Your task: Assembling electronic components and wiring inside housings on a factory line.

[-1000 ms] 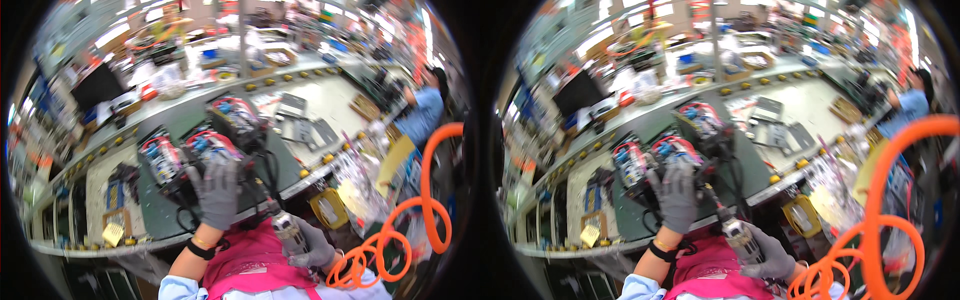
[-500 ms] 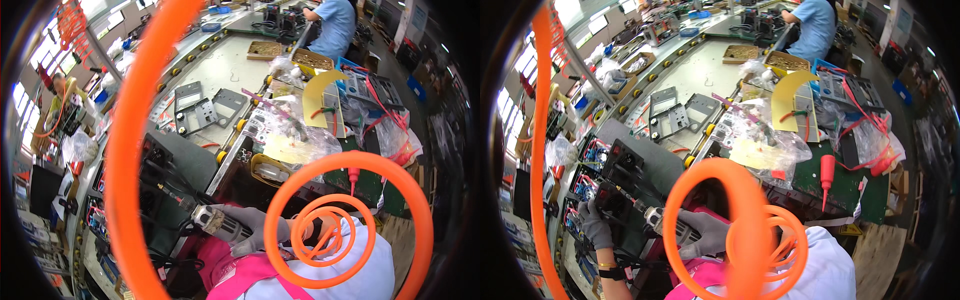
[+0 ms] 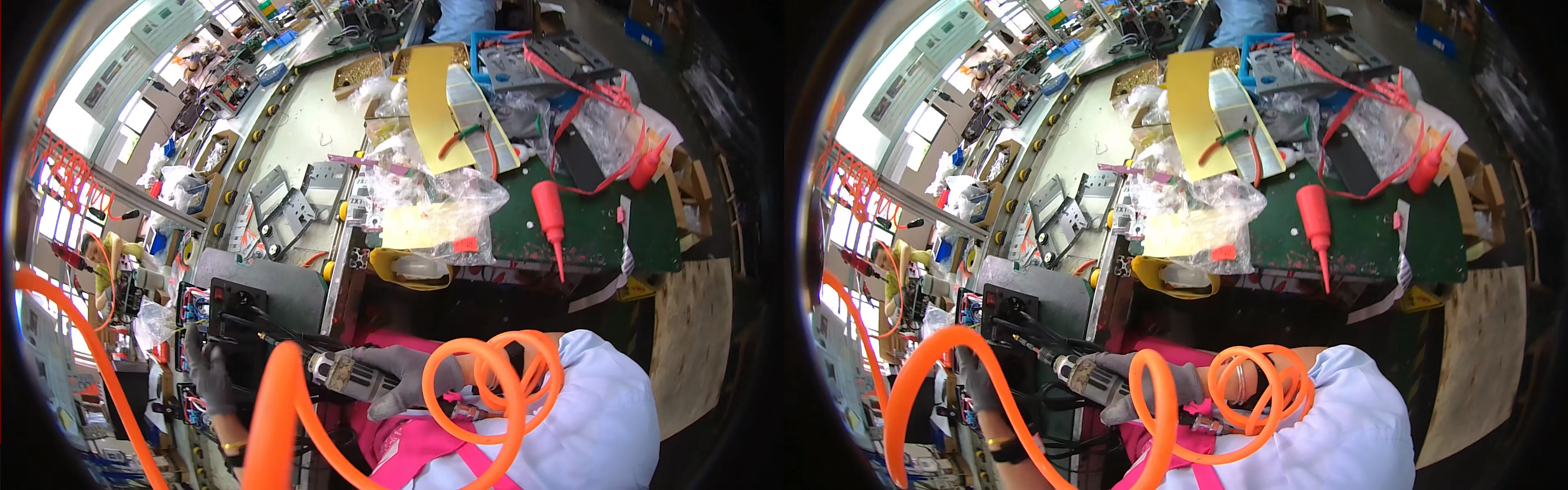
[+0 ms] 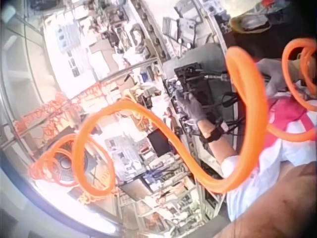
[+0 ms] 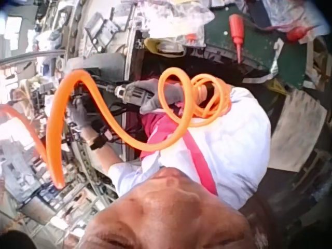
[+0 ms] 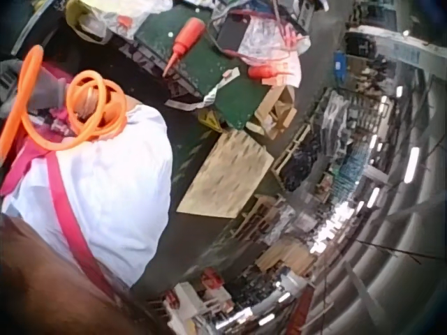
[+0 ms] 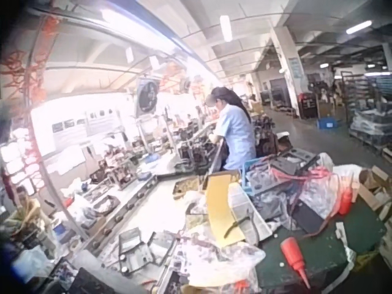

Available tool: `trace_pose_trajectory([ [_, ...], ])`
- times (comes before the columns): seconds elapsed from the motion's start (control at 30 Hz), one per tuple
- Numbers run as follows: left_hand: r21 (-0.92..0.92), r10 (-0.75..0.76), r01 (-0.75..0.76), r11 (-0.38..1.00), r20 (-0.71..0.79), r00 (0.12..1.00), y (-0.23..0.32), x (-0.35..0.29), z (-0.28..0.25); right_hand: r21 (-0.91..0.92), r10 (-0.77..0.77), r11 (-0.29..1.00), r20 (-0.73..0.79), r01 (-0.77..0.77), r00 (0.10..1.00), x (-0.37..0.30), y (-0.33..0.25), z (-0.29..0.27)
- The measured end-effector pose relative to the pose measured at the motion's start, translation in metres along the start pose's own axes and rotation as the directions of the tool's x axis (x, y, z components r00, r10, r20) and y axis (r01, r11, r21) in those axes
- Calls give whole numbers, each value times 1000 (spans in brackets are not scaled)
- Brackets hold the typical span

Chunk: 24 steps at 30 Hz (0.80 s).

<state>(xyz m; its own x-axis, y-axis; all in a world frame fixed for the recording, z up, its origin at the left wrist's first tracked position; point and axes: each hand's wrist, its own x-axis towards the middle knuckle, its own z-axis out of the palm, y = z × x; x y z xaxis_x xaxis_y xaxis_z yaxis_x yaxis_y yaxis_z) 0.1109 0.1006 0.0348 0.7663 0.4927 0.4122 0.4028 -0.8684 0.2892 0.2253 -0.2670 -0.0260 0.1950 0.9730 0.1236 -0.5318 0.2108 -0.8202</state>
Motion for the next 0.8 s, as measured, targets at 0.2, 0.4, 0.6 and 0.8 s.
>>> trace_pose_trajectory([
  [0.2, 176, -150, 202, 963, -269, 951, -5, 25, 59, -247, -303, 929, -76, 277, 950, 1, 8, -5],
  [0.4, 426, -119, 186, 885, -180, 977, -7, 12, 46, -114, -209, 974, -106, 197, 972, -11, 3, -15],
  [0.6, 637, -101, 64, 768, 22, 995, 7, 18, 33, -13, -109, 994, -101, 109, 989, -21, 6, -18],
  [0.8, 222, -197, 168, 960, 111, 974, -7, 32, 25, -129, -238, 966, -112, 223, 965, -26, 15, -20],
])
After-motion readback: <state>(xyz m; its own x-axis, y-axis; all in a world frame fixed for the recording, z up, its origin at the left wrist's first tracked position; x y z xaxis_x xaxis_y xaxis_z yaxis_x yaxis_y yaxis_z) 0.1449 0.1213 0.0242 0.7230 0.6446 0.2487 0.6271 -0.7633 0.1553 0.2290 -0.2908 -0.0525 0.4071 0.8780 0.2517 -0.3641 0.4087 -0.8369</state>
